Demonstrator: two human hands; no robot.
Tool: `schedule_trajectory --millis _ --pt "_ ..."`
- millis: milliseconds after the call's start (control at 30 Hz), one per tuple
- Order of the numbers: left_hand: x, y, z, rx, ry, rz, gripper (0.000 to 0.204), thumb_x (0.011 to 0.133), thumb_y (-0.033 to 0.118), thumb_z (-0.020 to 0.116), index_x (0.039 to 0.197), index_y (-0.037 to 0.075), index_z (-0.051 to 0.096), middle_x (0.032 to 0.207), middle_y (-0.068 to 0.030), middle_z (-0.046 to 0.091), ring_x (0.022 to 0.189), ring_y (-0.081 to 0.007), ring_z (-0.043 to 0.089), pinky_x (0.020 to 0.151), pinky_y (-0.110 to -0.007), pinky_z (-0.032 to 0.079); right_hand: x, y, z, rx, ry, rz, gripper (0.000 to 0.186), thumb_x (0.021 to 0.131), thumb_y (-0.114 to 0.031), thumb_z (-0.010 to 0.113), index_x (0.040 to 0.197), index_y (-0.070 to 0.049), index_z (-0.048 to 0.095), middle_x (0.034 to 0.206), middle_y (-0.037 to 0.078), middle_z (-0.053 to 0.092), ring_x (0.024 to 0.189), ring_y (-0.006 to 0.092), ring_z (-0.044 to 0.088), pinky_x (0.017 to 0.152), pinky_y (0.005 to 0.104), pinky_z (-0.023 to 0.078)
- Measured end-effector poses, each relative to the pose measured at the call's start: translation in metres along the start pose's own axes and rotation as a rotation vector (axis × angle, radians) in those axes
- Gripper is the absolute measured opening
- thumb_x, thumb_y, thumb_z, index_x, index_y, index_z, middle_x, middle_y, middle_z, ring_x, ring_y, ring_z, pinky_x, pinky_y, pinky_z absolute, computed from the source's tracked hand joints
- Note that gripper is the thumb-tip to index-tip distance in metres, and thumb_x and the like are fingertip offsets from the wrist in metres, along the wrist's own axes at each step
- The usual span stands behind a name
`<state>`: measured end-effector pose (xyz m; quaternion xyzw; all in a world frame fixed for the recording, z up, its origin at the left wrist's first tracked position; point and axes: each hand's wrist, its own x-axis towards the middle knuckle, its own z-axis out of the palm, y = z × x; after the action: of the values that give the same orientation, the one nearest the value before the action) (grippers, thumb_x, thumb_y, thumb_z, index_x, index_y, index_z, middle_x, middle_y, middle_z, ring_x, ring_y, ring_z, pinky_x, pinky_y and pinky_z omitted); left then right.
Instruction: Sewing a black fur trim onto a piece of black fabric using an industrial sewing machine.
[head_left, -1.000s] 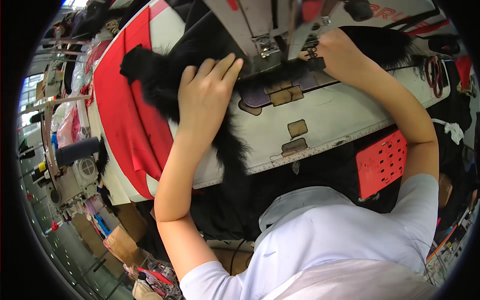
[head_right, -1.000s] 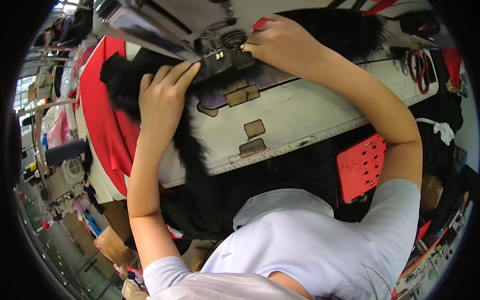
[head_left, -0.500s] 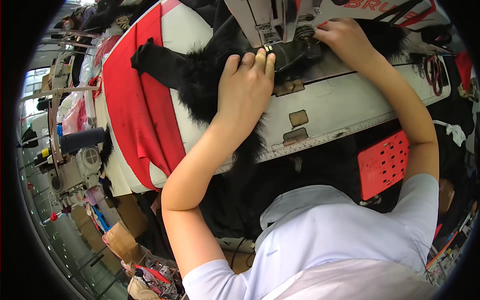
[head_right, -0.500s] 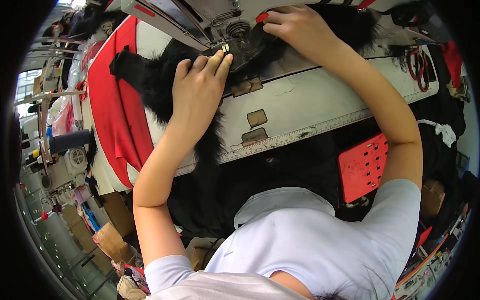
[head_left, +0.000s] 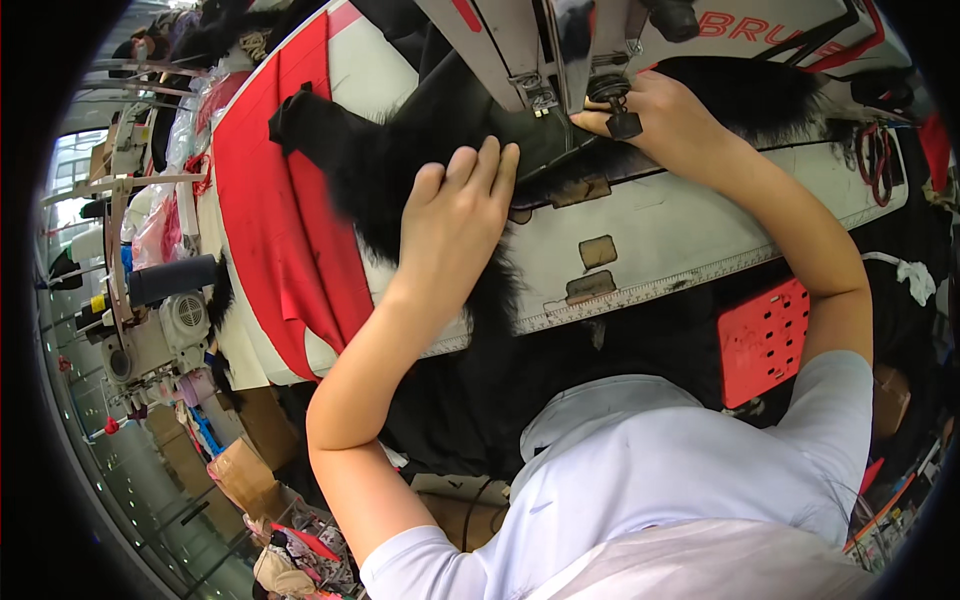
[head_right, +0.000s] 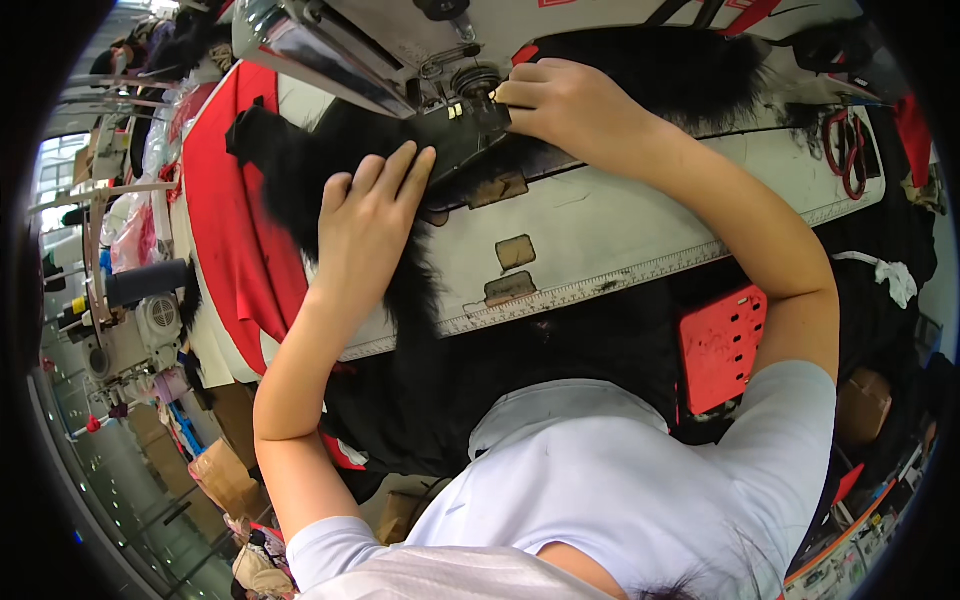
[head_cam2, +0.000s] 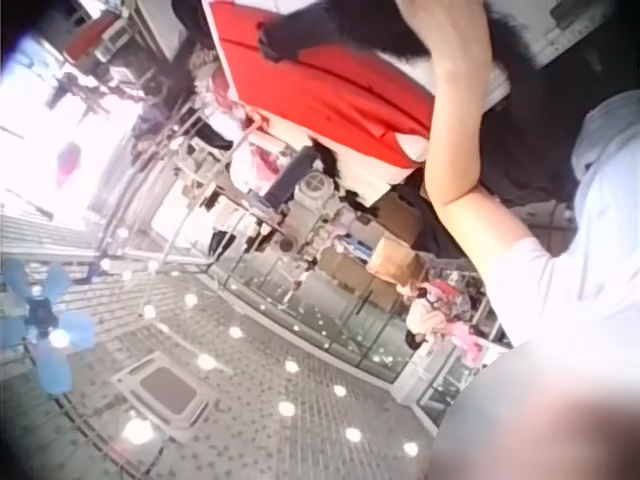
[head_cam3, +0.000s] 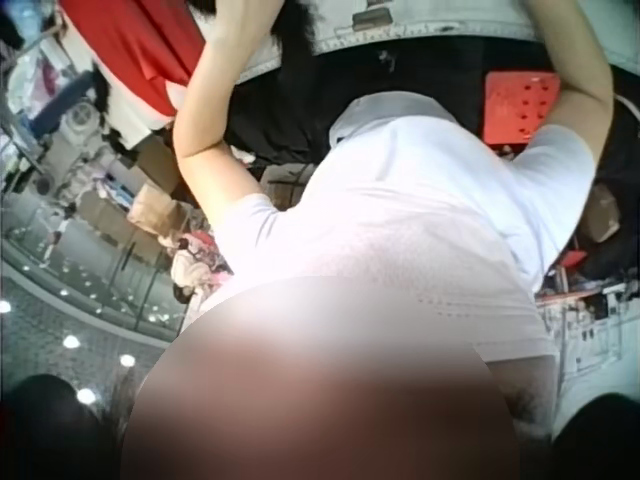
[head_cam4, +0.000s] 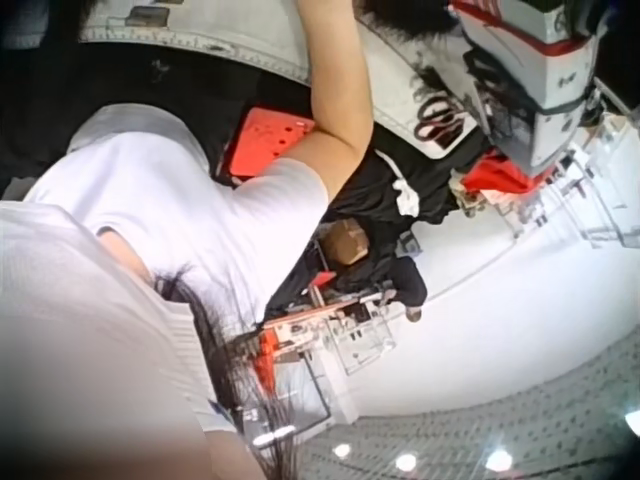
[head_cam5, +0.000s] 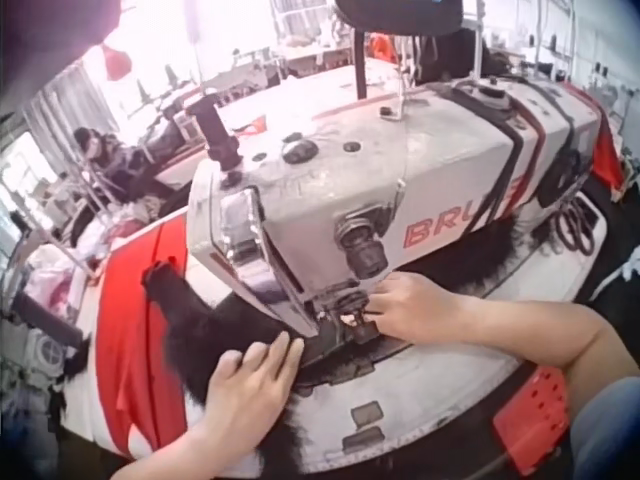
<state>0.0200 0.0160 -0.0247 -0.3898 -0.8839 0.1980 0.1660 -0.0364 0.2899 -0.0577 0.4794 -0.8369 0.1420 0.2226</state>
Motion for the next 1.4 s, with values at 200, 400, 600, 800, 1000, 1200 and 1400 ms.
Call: schedule_trajectory --millis 200,400,600,800,1000,1200,1400 --pt "0.016 -0.001 -0.006 -0.034 -0.093 -0.044 0.051 0.081 0.011 0.06 0.131 0.013 0.061 0.136 0.0066 0.055 0.097 -0.0106 0.052 0.084 -0.028 0.037 0.003 -0.007 -0.01 -0.056 -0.04 0.066 0.022 0.075 -0.009 0.063 0.096 -0.006 0.067 0.101 0.001 0.062 0.101 0.0192 0.061 0.086 0.0318 0.051" --pt "0.023 -0.013 0.002 -0.261 -0.044 -0.035 0.052 0.079 0.01 0.064 0.131 0.013 0.061 0.126 0.0067 0.06 0.092 -0.0114 0.055 0.081 -0.028 0.038 0.003 -0.008 -0.01 -0.053 -0.093 0.09 0.021 0.076 -0.01 0.063 0.096 -0.005 0.068 0.097 0.002 0.063 0.101 0.0182 0.061 0.087 0.0313 0.05" --pt "0.012 0.0 -0.002 -0.054 -0.111 0.002 0.039 0.082 0.015 0.061 0.12 0.012 0.068 0.114 0.004 0.06 0.091 -0.0118 0.056 0.081 -0.028 0.038 0.002 -0.013 -0.011 -0.145 -0.123 0.096 0.019 0.077 -0.011 0.063 0.094 -0.005 0.07 0.094 0.001 0.062 0.097 0.0162 0.061 0.085 0.0302 0.049" --pt "0.015 -0.002 0.002 -0.2 0.054 -0.014 0.034 0.082 0.012 0.062 0.115 0.009 0.068 0.129 0.0046 0.061 0.117 -0.0106 0.056 0.104 -0.034 0.034 0.003 -0.016 -0.013 -0.192 -0.102 0.122 0.019 0.078 -0.01 0.063 0.095 -0.005 0.069 0.092 0.0 0.061 0.093 0.0158 0.06 0.08 0.0289 0.048" --pt "0.021 -0.008 0.015 -0.284 0.111 -0.073 0.032 0.085 0.009 0.059 0.115 0.006 0.069 0.124 -0.0033 0.067 0.117 -0.0146 0.061 0.109 -0.036 0.034 0.005 -0.019 -0.012 -0.222 -0.083 0.176 0.019 0.076 -0.008 0.063 0.095 -0.005 0.068 0.091 0.0 0.061 0.09 0.0162 0.059 0.079 0.0289 0.047" --pt "0.026 -0.008 0.018 -0.267 0.131 -0.104 0.039 0.079 0.006 0.066 0.117 0.012 0.068 0.115 0.0017 0.068 0.112 -0.0113 0.061 0.107 -0.037 0.034 0.003 -0.016 -0.01 -0.22 -0.044 0.214 0.018 0.072 -0.007 0.064 0.09 -0.007 0.065 0.091 0.002 0.062 0.09 0.019 0.06 0.08 0.0306 0.048" --pt "0.021 -0.004 0.015 -0.315 0.097 -0.08 0.031 0.084 0.009 0.059 0.112 0.004 0.07 0.12 -0.0066 0.069 0.108 -0.015 0.065 0.1 -0.034 0.04 0.003 -0.024 -0.014 -0.236 -0.071 0.233 0.016 0.069 -0.005 0.066 0.085 -0.007 0.064 0.087 0.004 0.062 0.089 0.0231 0.06 0.081 0.035 0.049"
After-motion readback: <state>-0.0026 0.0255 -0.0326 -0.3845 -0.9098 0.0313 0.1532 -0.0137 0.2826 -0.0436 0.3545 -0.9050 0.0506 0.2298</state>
